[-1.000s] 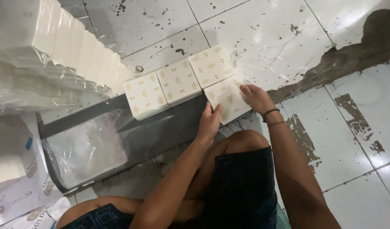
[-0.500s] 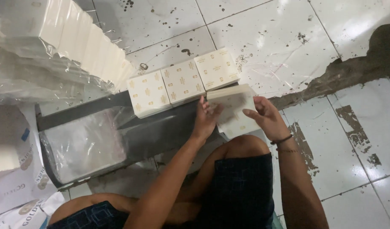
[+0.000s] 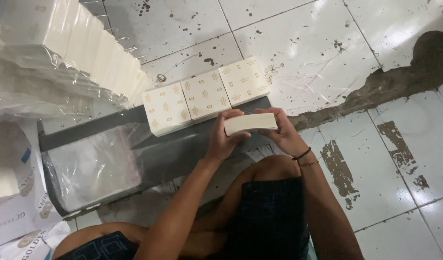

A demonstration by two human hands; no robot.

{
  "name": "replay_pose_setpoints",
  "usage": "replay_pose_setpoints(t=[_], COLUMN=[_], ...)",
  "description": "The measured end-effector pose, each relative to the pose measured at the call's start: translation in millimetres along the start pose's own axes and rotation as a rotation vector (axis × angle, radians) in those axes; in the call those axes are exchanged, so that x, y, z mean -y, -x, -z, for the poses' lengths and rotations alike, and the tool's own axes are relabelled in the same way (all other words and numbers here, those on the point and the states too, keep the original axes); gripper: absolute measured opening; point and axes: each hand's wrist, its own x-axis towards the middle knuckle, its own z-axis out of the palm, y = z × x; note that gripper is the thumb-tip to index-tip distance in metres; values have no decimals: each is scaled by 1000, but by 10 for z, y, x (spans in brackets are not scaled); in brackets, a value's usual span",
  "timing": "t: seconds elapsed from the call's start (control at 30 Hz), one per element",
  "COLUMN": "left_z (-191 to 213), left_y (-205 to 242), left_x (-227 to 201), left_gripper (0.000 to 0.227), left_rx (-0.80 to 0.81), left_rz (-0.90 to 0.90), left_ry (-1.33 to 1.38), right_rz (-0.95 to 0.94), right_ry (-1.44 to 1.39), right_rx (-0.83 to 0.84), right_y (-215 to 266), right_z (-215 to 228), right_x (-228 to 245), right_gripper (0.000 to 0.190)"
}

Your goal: The person sits on the floor and repeatedly picks up stacks of small notepads, places them into clear plastic bags, and seals them. The packaged notepads are then set aside in a pile.

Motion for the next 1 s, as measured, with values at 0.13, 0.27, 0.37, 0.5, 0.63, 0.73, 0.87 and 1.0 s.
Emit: replay_pose_setpoints(t=[0.13, 0.27, 0.37, 0.5, 0.63, 0.73, 0.87, 1.0], left_z=[1, -81, -123, -91, -89, -133, -84, -21], left_y=[110, 132, 21, 19, 141, 172, 114, 17], left_x=[55, 185, 101, 233, 326, 379, 435, 277], left_gripper=[92, 111, 111, 117, 123, 108, 86, 74], left_rx=[-4, -20, -69, -70, -25, -39, -31, 22], left_rz=[-74, -145, 11, -99, -114, -153, -121, -117], left_ry=[53, 114, 80, 97, -45, -189, -86, -152], right_rz=[-140, -186, -191, -168, -137, -102, -110, -112], right_ry=[-128, -289, -291, -288, -280, -250, -200, -103], right_rx=[35, -35, -80, -107, -113, -104, -61, -16], right_y=[24, -41, -77, -111, -88, -56, -79, -99], right_z=[8, -103, -85, -90, -161, -217, -196, -164], right_x=[-200, -391, -284, -499, -659, -615, -480, -308], right_gripper=[64, 87, 61, 60, 73, 83, 84, 74])
